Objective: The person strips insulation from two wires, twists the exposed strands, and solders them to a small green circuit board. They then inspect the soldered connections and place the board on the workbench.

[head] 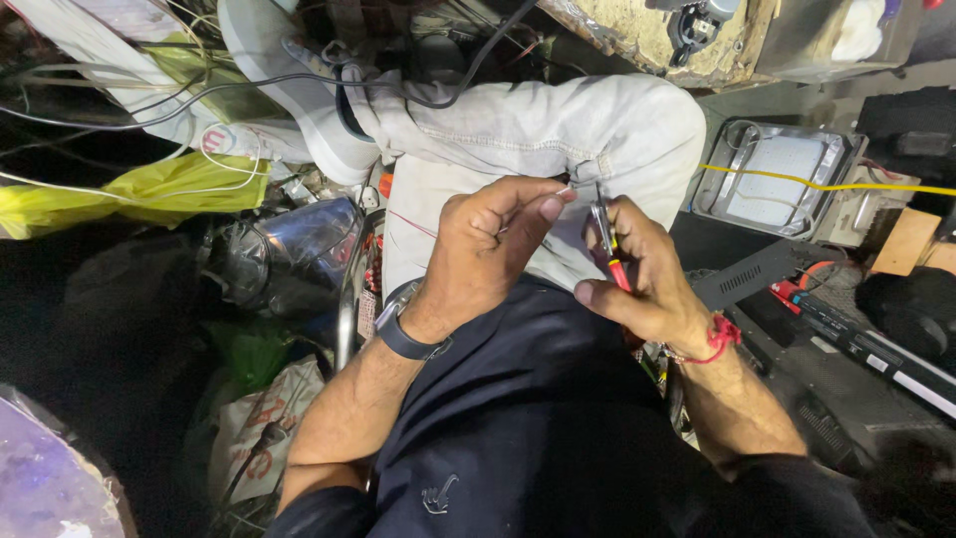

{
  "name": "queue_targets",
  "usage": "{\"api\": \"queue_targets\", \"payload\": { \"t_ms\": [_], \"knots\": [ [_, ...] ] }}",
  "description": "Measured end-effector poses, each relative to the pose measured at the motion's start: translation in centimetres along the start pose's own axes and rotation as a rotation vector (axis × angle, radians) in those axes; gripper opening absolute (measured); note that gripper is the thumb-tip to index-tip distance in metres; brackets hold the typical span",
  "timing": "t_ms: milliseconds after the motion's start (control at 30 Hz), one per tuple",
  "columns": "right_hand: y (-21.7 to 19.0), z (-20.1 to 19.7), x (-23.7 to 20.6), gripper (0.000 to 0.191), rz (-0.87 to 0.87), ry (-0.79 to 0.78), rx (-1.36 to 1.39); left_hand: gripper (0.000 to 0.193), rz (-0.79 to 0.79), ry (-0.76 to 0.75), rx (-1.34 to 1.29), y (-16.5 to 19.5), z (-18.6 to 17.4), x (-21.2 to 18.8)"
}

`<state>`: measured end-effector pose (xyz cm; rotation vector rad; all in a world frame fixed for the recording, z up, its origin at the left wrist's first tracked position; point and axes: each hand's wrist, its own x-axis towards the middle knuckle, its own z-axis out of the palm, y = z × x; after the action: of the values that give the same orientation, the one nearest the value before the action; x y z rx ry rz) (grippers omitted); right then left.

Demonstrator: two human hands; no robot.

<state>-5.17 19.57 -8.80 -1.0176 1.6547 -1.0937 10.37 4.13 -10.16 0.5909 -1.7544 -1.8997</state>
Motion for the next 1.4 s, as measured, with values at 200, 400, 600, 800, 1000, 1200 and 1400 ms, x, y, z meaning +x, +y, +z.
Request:
{"api": "queue_targets", "payload": {
  "t_ms": [200,400,600,800,1000,1200,1400],
  "knots": [
    [-2.0,0.1,0.1,0.057,-0.075,0.051,-0.364,0.018,0.045,0.063,0.082,0.3,0.2,-0.2],
    [-3.0,1.0,0.4,0.059,-0.102,0.080,-0.519,0.020,0.125,0.052,0.065,0.2,0.5,-0.3],
    [-3.2,0.9,0.6,0.056,-0.143,0.078,-0.533,0.020,0.124,0.066,0.083,0.2,0.4,-0.3],
    [-2.5,0.8,0.5,0.052,-0.111,0.085,-0.521,0.020,0.115,0.038,0.125,0.3,0.1,-0.5],
    [-2.5,1.0,0.6,0.042,-0.107,0.100,-0.511,0.017,0.119,0.040,0.133,0.8,0.0,-0.4],
    [-1.6,0.8,0.2,0.037,0.028,0.127,-0.499,0.018,0.116,0.037,0.135,0.8,-0.1,-0.5],
    [0.6,0.0,-0.7,0.035,0.009,0.088,-0.409,0.015,0.150,0.100,0.142,0.3,0.9,-1.2]
  ]
}}
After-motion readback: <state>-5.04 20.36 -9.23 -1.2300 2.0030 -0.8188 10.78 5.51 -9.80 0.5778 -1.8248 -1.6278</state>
